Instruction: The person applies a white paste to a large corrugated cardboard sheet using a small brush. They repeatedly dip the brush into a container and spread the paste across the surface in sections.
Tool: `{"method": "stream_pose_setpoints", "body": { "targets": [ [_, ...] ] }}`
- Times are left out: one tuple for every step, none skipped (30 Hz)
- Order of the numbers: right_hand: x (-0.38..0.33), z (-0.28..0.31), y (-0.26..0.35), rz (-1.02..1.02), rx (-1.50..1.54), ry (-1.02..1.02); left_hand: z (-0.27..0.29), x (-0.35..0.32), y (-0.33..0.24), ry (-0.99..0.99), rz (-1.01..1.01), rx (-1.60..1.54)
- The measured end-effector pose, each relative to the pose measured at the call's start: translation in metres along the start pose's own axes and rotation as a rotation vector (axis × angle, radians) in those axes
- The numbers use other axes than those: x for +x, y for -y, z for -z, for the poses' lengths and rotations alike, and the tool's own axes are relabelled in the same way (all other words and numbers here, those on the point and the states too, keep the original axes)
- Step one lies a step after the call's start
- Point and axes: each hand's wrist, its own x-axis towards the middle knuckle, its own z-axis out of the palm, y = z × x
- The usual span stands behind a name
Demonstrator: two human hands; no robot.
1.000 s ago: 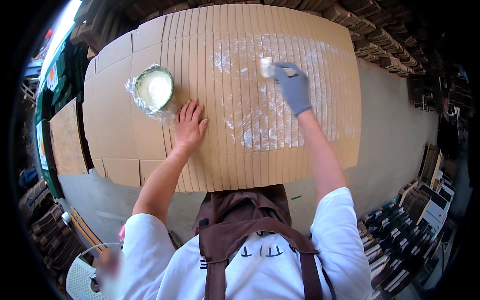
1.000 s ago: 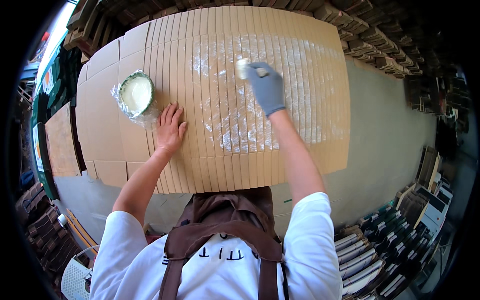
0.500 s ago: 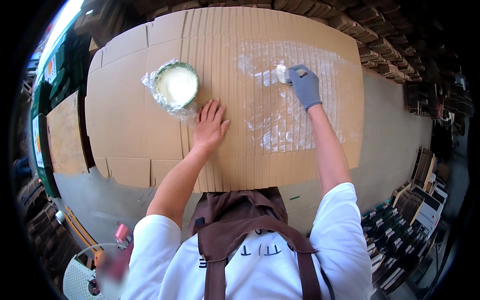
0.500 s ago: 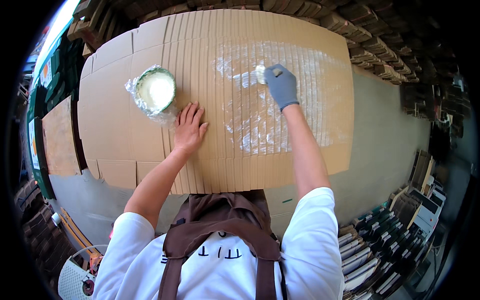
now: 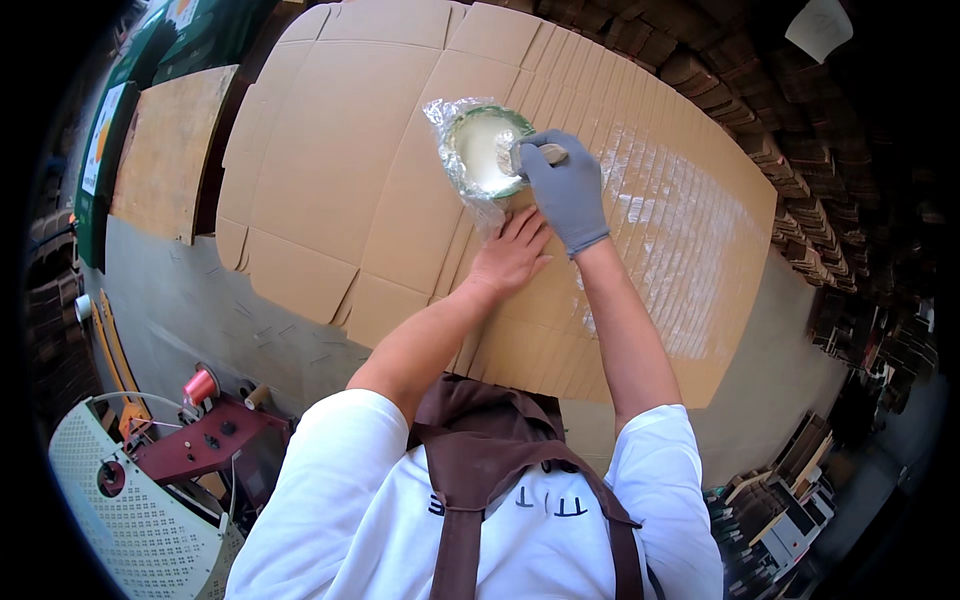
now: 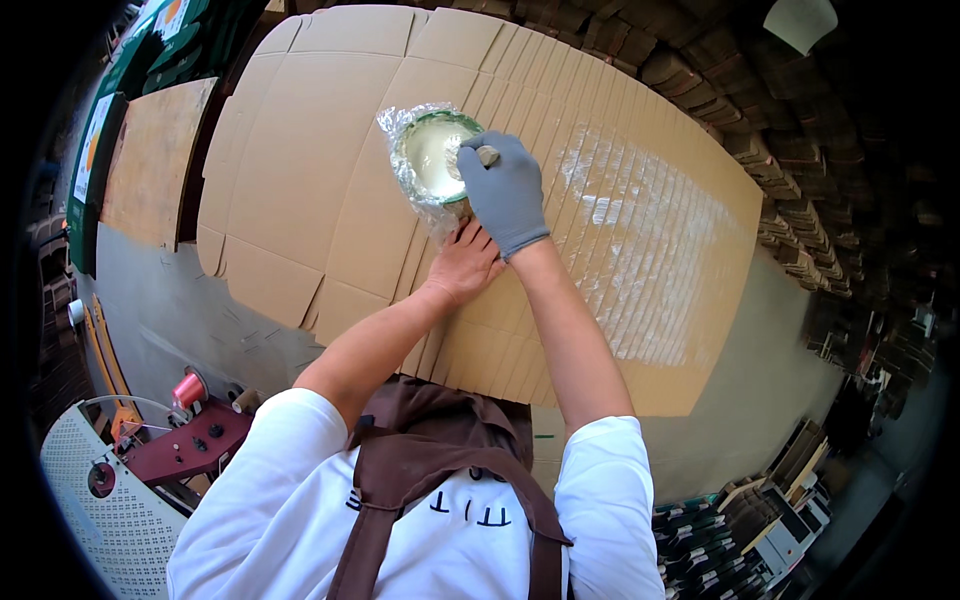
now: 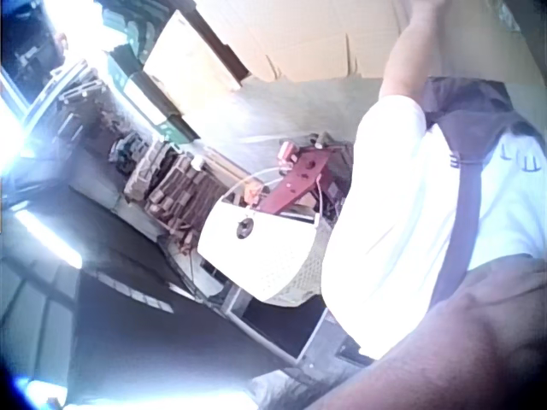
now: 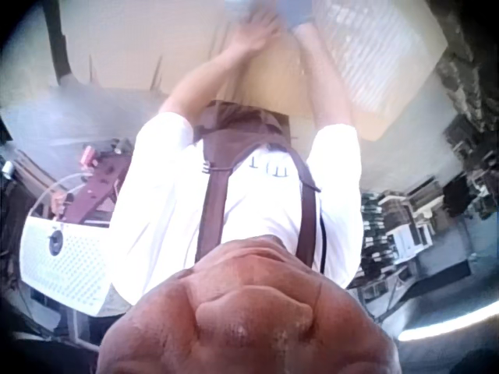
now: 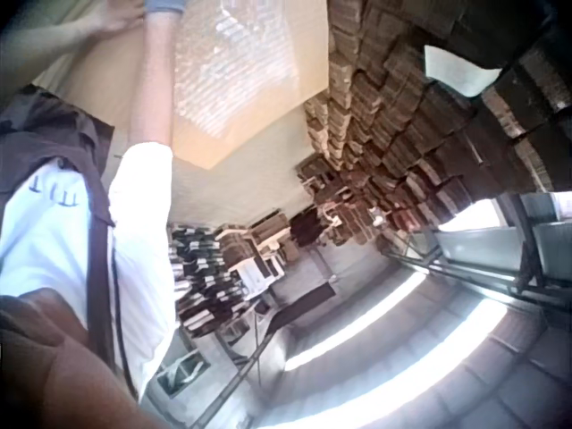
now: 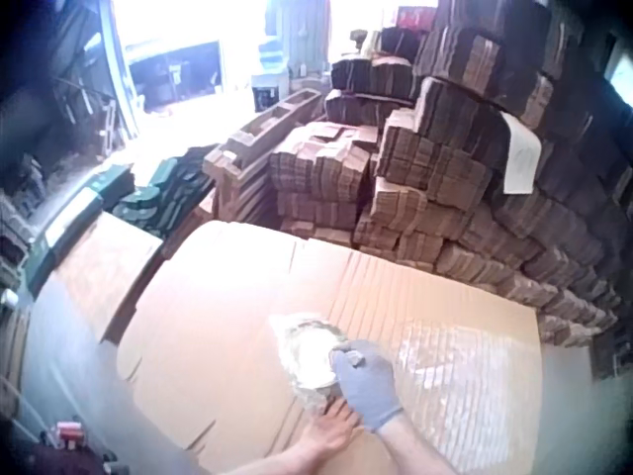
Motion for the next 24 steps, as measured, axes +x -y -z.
{"method": "stream_pose_setpoints", "body": {
  "targets": [
    [0.002, -0.01, -0.001, 0.008, -0.055, 0.014, 0.002, -0.001, 0.001, 0.019, 0.012, -0.017],
    [0.003, -0.018, -0.002, 0.015, -0.111, 0.025, 0.001, -0.002, 0.002, 0.033, 0.017, -0.01],
    [0.004, -0.024, -0.003, 0.022, -0.169, 0.035, 0.001, -0.002, 0.002, 0.047, 0.02, -0.005],
    [0.006, -0.03, -0.009, 0.052, -0.213, 0.04, 0.0, -0.002, 0.002, 0.062, 0.02, 0.0],
    [0.007, -0.037, -0.018, 0.08, -0.258, 0.042, 0.0, -0.002, 0.001, 0.087, 0.02, -0.001],
    [0.01, -0.042, -0.014, 0.115, -0.3, 0.046, 0.0, 0.0, 0.004, 0.108, 0.022, 0.003],
    [0.009, -0.04, -0.011, 0.074, -0.245, 0.043, 0.0, 0.001, 0.006, 0.128, 0.021, 0.006],
    [0.007, -0.032, -0.008, 0.033, -0.189, 0.04, -0.001, 0.001, 0.007, 0.073, 0.001, 0.002],
    [0.005, -0.025, -0.002, -0.009, -0.132, 0.04, -0.005, 0.0, 0.009, 0.018, -0.013, -0.003],
    [0.001, -0.019, -0.002, -0.109, 0.036, 0.027, -0.008, -0.002, 0.01, -0.033, -0.03, -0.006],
    [-0.002, -0.013, -0.002, -0.209, 0.204, 0.015, -0.011, -0.004, 0.011, -0.05, -0.03, -0.032],
    [-0.003, -0.006, -0.003, -0.303, 0.37, -0.006, -0.013, -0.003, 0.012, -0.07, -0.039, -0.056],
    [-0.004, -0.002, -0.011, -0.37, 0.53, -0.051, -0.013, -0.001, 0.013, -0.089, -0.049, -0.08],
    [-0.008, 0.0, -0.028, -0.434, 0.691, -0.094, -0.013, -0.001, 0.013, -0.094, -0.054, -0.078],
    [-0.012, 0.002, -0.044, -0.5, 0.853, -0.137, -0.015, -0.001, 0.012, -0.098, -0.057, -0.076],
    [-0.018, 0.003, -0.057, -0.562, 1.0, -0.122, -0.015, -0.001, 0.012, -0.104, -0.054, -0.071],
    [-0.024, 0.001, -0.069, -0.621, 1.142, -0.139, -0.016, -0.002, 0.012, -0.093, -0.054, -0.048],
    [-0.028, -0.001, -0.078, -0.681, 1.285, -0.156, -0.017, -0.004, 0.014, -0.081, -0.055, -0.025],
    [-0.034, -0.003, -0.088, -0.744, 1.427, -0.174, -0.018, -0.005, 0.013, -0.067, -0.056, -0.002],
    [-0.037, -0.005, -0.098, -0.754, 1.477, -0.147, -0.018, -0.004, 0.014, -0.06, -0.053, -0.015],
    [-0.04, -0.008, -0.103, -0.735, 1.563, -0.107, -0.018, -0.003, 0.016, -0.052, -0.048, -0.021],
    [-0.044, -0.01, -0.108, -0.715, 1.648, -0.068, -0.017, -0.002, 0.017, -0.044, -0.045, -0.027],
    [-0.045, -0.012, -0.114, -0.693, 1.733, -0.03, -0.017, -0.002, 0.016, -0.072, -0.053, -0.034],
    [-0.045, -0.015, -0.111, -0.707, 1.746, -0.036, -0.018, -0.004, 0.013, -0.097, -0.062, -0.039]
  ]
}}
